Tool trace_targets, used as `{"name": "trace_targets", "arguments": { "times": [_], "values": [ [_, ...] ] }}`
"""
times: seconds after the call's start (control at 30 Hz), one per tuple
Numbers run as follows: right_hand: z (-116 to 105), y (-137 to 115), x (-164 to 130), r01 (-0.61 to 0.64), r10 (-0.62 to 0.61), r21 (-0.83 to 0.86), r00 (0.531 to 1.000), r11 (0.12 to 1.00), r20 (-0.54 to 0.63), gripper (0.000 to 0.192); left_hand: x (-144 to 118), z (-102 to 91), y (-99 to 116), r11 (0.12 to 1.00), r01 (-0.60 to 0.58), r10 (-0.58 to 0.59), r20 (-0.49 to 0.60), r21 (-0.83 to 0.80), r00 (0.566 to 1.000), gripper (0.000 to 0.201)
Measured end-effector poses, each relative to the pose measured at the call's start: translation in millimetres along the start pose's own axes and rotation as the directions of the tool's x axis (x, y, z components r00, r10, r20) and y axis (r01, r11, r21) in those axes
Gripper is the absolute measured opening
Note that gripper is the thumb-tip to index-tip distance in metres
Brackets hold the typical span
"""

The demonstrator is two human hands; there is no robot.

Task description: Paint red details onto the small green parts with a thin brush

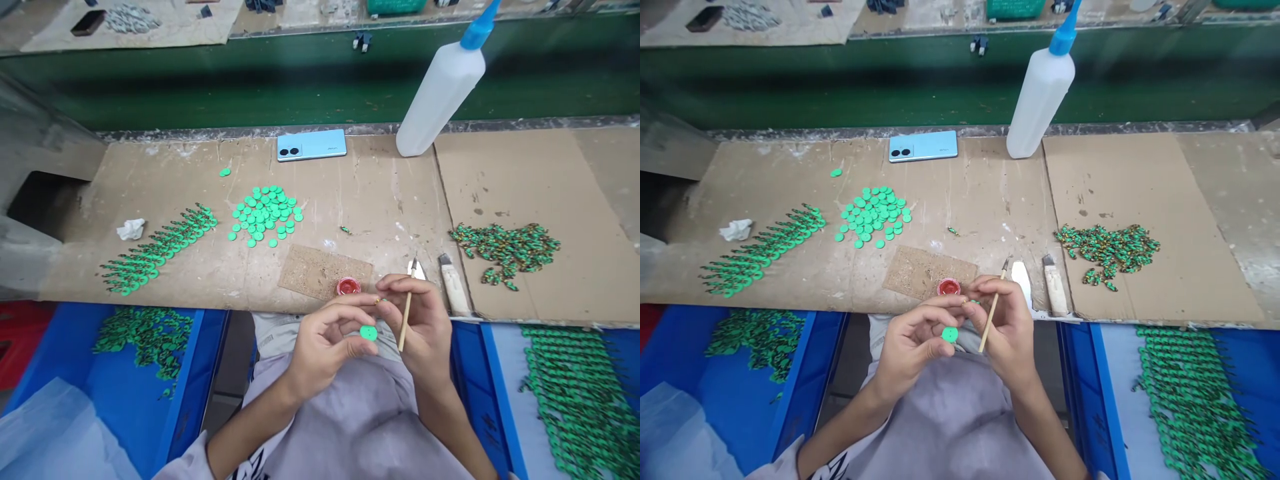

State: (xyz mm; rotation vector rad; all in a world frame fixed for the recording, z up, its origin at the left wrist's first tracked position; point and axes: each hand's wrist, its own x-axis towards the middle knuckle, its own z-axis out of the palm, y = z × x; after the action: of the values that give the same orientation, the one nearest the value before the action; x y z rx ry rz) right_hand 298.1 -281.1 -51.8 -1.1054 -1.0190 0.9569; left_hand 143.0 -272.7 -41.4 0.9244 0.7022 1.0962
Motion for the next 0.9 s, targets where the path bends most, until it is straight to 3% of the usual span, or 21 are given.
{"name": "trace_targets", "arguments": {
  "times": [0.17,0.27,0.37,0.47,0.57,0.73,0.9],
  "values": [
    [-6,-3,0,-0.024,0.027,-0.118,0.999,0.993,0.017,0.012,0,-1.4,2,0.990,-0.059,0.060,-0.003,0.126,0.998,0.027],
    [-11,-4,-2,-0.027,0.034,-0.102,0.998,0.994,0.061,0.008,-2,-2.9,6,0.984,-0.067,0.070,-0.008,0.164,0.998,0.027],
    [-15,-10,-5,-0.011,0.017,-0.055,0.994,0.998,0.112,0.017,-6,-6.1,11,0.970,-0.033,0.043,-0.036,0.242,0.998,0.022],
    [-16,-24,-9,0.053,-0.035,-0.101,0.984,0.994,0.174,0.024,-11,-10.5,16,0.913,-0.015,0.032,-0.034,0.407,0.999,0.018],
    [-15,-36,-11,0.115,-0.071,-0.195,0.973,0.974,0.222,0.030,-14,-14.0,21,0.829,-0.084,0.089,0.017,0.553,0.996,0.019],
    [-15,-43,-6,0.196,-0.104,-0.226,0.925,0.954,0.365,0.030,-12,-15.9,26,0.729,-0.198,0.171,0.106,0.655,0.980,0.020],
    [-19,-49,2,0.209,-0.059,-0.242,0.858,0.947,0.510,0.021,-12,-19.5,26,0.695,-0.288,0.218,0.189,0.659,0.957,0.019]
  ]
}}
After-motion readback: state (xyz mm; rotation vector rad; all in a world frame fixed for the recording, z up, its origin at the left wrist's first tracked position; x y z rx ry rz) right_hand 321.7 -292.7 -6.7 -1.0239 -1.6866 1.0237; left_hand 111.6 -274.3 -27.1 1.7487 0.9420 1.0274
